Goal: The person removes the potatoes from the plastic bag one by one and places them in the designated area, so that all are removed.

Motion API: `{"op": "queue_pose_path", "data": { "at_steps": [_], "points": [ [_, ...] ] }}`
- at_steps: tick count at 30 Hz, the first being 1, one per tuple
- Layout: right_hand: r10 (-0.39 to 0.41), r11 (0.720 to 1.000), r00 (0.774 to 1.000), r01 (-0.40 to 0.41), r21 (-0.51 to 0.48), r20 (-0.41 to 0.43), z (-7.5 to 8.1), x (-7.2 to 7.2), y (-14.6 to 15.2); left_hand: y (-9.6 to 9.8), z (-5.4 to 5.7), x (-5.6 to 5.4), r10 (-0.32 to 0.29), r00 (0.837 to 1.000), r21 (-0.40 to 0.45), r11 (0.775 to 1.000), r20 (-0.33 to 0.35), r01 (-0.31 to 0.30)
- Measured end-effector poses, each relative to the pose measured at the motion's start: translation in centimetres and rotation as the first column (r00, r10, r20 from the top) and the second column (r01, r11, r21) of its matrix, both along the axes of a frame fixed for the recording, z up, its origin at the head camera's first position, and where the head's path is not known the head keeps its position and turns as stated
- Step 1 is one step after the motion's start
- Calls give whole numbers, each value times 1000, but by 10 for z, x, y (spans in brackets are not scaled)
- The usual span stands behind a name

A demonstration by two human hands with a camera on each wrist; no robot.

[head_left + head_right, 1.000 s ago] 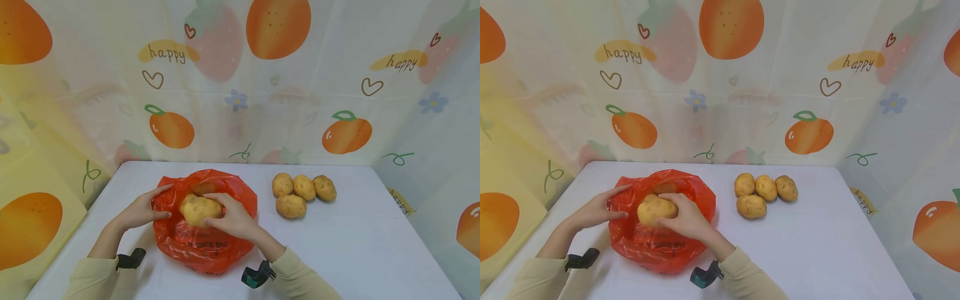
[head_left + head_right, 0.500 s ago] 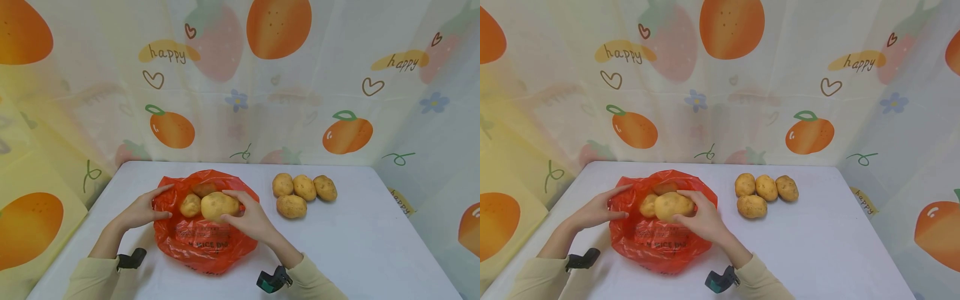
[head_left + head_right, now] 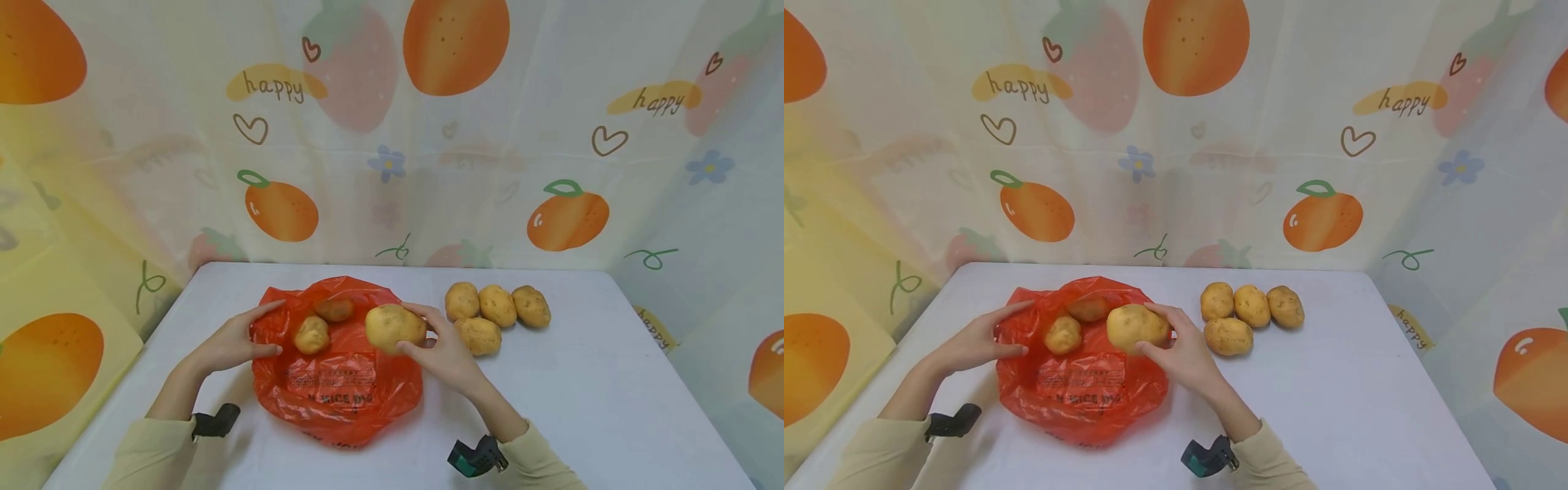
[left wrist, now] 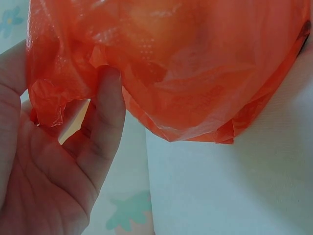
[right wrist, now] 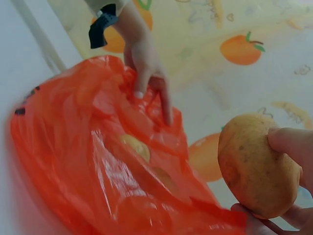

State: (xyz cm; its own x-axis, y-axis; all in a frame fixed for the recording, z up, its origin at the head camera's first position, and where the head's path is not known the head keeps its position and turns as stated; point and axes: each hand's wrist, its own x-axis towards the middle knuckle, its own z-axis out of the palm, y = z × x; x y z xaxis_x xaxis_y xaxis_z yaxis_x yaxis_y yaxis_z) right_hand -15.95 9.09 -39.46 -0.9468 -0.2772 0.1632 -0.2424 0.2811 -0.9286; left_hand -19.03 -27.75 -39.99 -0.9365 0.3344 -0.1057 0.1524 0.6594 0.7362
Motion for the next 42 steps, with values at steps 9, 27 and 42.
{"op": "queue_pose_path", "data": {
  "at_steps": [9, 27, 42],
  "points": [
    [-64, 998, 998, 64, 29, -17, 1, -1, 25, 0, 2, 0, 0, 1000, 24, 1000, 25, 0],
    [-252, 965, 966, 255, 65, -49, -22, -1, 100, 0, -4, -3, 10, 1000, 9, 1000, 23, -10],
    [-353, 921, 936, 348, 173, -3, -40, 2, 151, -1, -2, -1, 27, 999, 13, 1000, 22, -27]
  ]
}}
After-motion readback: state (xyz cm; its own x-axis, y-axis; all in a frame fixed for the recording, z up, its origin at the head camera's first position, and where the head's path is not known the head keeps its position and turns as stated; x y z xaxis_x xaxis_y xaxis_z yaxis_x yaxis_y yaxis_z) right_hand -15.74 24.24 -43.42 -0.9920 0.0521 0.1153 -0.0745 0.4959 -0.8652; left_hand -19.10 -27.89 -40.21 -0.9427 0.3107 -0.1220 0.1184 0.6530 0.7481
